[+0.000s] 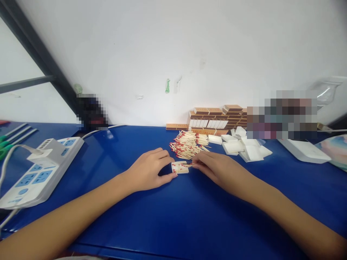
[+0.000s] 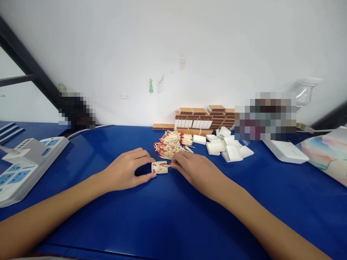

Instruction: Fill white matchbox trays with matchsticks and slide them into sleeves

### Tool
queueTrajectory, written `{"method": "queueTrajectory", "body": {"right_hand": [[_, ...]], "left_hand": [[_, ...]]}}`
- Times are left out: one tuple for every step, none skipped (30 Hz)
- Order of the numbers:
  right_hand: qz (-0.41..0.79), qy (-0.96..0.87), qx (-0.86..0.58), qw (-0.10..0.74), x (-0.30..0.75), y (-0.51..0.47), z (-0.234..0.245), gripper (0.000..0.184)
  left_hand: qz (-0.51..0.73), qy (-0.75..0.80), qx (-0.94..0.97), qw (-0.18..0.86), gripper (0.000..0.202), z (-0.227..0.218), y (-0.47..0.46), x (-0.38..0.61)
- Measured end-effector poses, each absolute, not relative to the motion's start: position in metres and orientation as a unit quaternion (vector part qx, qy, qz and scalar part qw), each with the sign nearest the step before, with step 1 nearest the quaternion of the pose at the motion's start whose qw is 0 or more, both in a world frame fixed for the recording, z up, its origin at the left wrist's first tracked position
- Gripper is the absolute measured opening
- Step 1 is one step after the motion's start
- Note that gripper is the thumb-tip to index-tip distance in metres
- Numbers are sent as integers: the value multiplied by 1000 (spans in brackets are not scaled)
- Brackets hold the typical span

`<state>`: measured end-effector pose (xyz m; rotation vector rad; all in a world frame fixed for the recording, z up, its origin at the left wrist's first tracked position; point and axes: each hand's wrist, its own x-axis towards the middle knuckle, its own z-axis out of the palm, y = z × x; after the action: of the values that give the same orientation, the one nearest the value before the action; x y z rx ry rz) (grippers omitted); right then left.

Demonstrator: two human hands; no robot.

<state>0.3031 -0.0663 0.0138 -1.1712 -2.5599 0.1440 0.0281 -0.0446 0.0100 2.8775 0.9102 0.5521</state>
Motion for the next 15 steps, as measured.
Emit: {"method": "queueTrajectory", "body": {"right_hand": [[57, -896, -409, 166, 303, -67, 14, 16], [65, -895, -408, 170, 303, -67, 14, 15], [75, -894, -407, 173, 303, -67, 14, 14], [85, -892, -407, 176, 302, -68, 14, 14], [96, -891, -407, 179, 301, -68, 14, 14], [107, -889, -406, 184, 300, -68, 13, 13], [116, -887, -406, 190, 299, -68, 13, 13], [122, -884, -405, 198, 298, -68, 12, 12], [127, -881, -406, 206, 297, -68, 11, 11], [130, -879, -406, 215, 295, -68, 10, 10], [130, -876, -406, 225, 294, -68, 10, 10], [130, -873, -407, 235, 292, -68, 9, 9], [129, -871, -406, 245, 290, -68, 8, 9], [127, -869, -406, 253, 289, -69, 7, 9], [126, -867, -406, 260, 287, -69, 5, 9]], "left_hand": [[180, 297, 937, 37, 31, 10, -45, 28], [179, 299, 937, 37, 31, 10, -45, 28], [179, 300, 936, 38, 31, 10, -45, 28], [178, 301, 936, 38, 32, 10, -45, 28], [177, 301, 936, 39, 32, 10, -45, 28], [177, 301, 936, 40, 32, 10, -45, 28], [177, 301, 936, 40, 32, 10, -45, 28], [178, 300, 936, 40, 32, 10, -45, 28], [179, 298, 937, 39, 32, 10, -45, 28], [179, 297, 937, 38, 32, 10, -45, 28], [181, 296, 937, 37, 32, 10, -45, 28], [182, 295, 937, 36, 32, 9, -45, 28], [183, 295, 937, 35, 32, 9, -45, 28], [184, 295, 937, 34, 32, 9, -45, 28], [186, 294, 937, 33, 33, 9, -45, 28]]}}
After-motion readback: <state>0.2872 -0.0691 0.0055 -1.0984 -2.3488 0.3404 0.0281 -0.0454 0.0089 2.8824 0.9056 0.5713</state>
